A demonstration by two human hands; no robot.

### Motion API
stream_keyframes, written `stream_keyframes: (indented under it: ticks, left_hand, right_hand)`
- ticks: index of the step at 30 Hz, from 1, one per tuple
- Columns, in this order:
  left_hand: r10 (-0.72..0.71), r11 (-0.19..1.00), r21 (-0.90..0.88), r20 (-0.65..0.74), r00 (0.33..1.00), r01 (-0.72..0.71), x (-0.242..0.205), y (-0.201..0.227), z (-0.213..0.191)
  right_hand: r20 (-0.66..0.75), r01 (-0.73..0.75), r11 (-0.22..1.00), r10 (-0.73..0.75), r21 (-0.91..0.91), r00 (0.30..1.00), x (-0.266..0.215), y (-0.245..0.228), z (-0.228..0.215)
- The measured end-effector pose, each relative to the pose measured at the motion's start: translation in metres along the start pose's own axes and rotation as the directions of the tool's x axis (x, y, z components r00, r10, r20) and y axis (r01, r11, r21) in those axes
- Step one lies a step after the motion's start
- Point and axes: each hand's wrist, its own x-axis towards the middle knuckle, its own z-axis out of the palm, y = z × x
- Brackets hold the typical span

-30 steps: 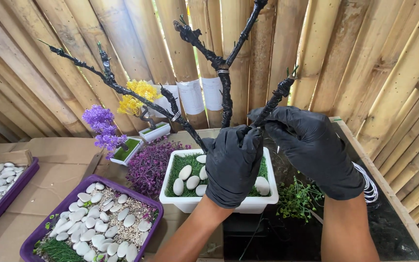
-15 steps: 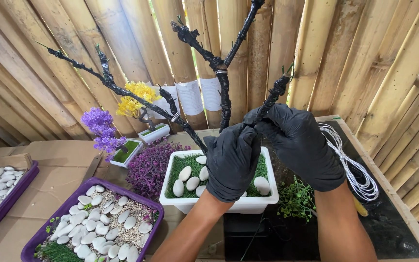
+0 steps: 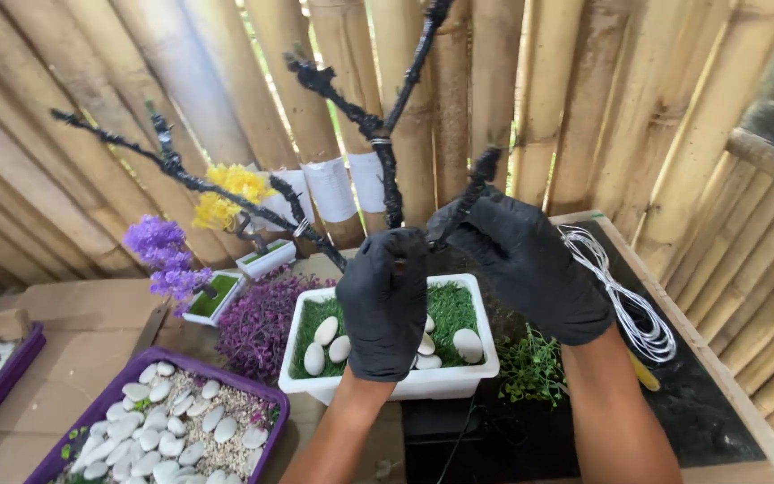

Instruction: The person assembles a miniature bonsai tree by attaching small green branches to a black wire frame. They use pliers to secure the branches and wire to the frame, working over a white rectangular pot filled with moss and white stones.

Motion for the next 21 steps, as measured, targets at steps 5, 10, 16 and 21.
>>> stream_keyframes:
  ticks: [5, 10, 16, 21]
  left_hand:
    - [0.088, 0.991, 0.098, -0.010, 0.996, -0.087, 0.007, -0.008, 0.003]
    - [0.041, 0.997, 0.063, 0.049, 0.998, -0.044, 0.015, -0.003, 0.002]
    - [0.076, 0.980, 0.172, 0.134, 0.988, -0.099, 0.038, 0.008, -0.005]
    - [0.121, 0.959, 0.234, 0.173, 0.977, -0.160, 0.042, 0.002, 0.002]
  right_hand:
    - [0.041, -0.048, 0.996, 0.051, -0.076, 0.998, 0.001, -0.011, -0.005]
    - [-0.006, -0.203, 0.978, 0.203, 0.051, 0.979, -0.011, -0.002, 0.004]
    - [-0.003, -0.201, 0.964, 0.204, 0.174, 0.979, -0.010, 0.002, 0.003]
    - [0.009, -0.211, 0.955, 0.214, 0.211, 0.977, -0.010, -0.003, 0.002]
